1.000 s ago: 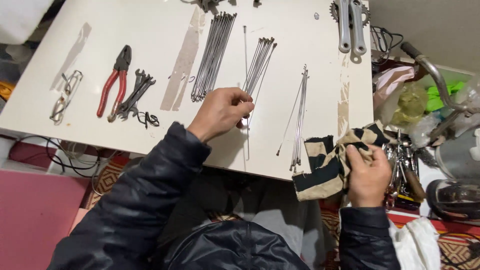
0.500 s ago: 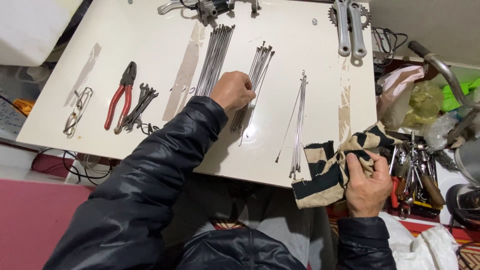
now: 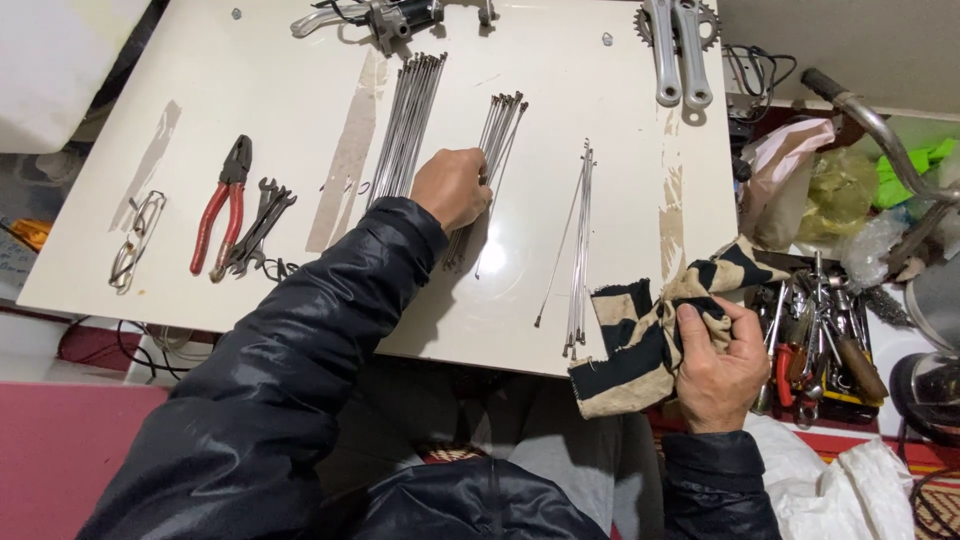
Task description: The person sits on the floor and wipes thin metal rods with a cloth. They pick up each rod from a white table, rub it with the cloth, and place it back down.
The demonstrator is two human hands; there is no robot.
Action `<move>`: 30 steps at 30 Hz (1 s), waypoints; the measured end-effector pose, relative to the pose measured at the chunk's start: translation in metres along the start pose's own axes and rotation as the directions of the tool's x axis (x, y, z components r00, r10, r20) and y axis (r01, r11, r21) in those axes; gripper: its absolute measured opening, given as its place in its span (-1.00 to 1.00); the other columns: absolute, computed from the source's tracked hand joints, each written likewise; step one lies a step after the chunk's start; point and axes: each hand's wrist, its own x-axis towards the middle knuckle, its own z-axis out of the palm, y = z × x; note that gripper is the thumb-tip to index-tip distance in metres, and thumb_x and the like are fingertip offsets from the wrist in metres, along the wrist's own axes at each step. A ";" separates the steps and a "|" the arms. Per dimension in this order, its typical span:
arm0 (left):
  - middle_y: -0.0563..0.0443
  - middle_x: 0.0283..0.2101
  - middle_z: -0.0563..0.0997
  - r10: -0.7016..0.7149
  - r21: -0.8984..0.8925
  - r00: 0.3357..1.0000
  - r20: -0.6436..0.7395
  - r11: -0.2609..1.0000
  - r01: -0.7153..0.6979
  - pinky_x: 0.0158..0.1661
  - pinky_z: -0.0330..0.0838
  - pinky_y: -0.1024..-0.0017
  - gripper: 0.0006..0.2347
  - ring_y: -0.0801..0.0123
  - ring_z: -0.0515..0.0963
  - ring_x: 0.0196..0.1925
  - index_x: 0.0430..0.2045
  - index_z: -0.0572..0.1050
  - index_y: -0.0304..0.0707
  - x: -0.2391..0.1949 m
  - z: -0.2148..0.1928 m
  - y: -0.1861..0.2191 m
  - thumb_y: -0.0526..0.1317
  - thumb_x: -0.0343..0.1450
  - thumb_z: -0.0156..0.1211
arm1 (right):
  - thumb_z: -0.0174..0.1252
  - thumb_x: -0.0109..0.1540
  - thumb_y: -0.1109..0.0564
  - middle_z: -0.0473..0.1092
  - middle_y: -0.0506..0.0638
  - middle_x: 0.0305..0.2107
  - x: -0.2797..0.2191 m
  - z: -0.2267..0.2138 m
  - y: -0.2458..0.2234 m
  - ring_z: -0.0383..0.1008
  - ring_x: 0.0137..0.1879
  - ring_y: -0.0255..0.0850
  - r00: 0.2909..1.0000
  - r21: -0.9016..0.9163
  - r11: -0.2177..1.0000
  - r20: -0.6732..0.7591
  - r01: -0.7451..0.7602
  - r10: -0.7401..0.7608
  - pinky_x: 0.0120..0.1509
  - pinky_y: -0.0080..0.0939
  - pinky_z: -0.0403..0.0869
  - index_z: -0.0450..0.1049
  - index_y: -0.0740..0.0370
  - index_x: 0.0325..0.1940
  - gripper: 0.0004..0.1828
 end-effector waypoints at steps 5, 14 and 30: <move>-0.22 -0.37 0.65 0.102 -0.025 0.991 -0.091 0.994 -0.105 -0.29 0.61 -0.02 -0.79 -0.12 0.69 -0.25 -0.25 0.57 -0.33 -0.036 0.005 0.042 -0.18 0.37 0.26 | 0.44 0.31 0.21 0.47 0.19 -0.38 -0.001 0.000 -0.007 0.44 -0.19 -0.22 1.000 0.024 1.000 -0.002 -0.004 0.004 -0.16 -0.12 0.46 0.57 0.31 0.00 -0.76; -0.20 -0.45 0.65 0.086 -0.159 0.983 0.160 0.985 -0.060 -0.30 0.61 0.07 -0.78 -0.04 0.70 -0.31 -0.39 0.59 -0.32 -0.098 0.002 0.112 -0.11 0.41 0.20 | 0.45 0.29 0.20 0.47 0.18 -0.39 -0.001 -0.001 -0.001 0.46 -0.19 -0.20 1.000 0.009 1.000 -0.004 -0.015 0.015 -0.15 -0.09 0.46 0.58 0.28 0.00 -0.75; -0.25 -0.57 0.63 -0.083 -0.373 0.976 0.203 0.915 0.156 -0.37 0.58 0.10 -0.78 -0.08 0.70 -0.38 -0.55 0.62 -0.35 -0.097 0.008 0.105 -0.15 0.35 0.18 | 0.44 0.28 0.21 0.47 0.17 -0.36 0.000 0.001 -0.003 0.45 -0.18 -0.21 1.000 0.038 0.999 -0.016 -0.018 0.019 -0.14 -0.15 0.47 0.57 0.26 -0.01 -0.76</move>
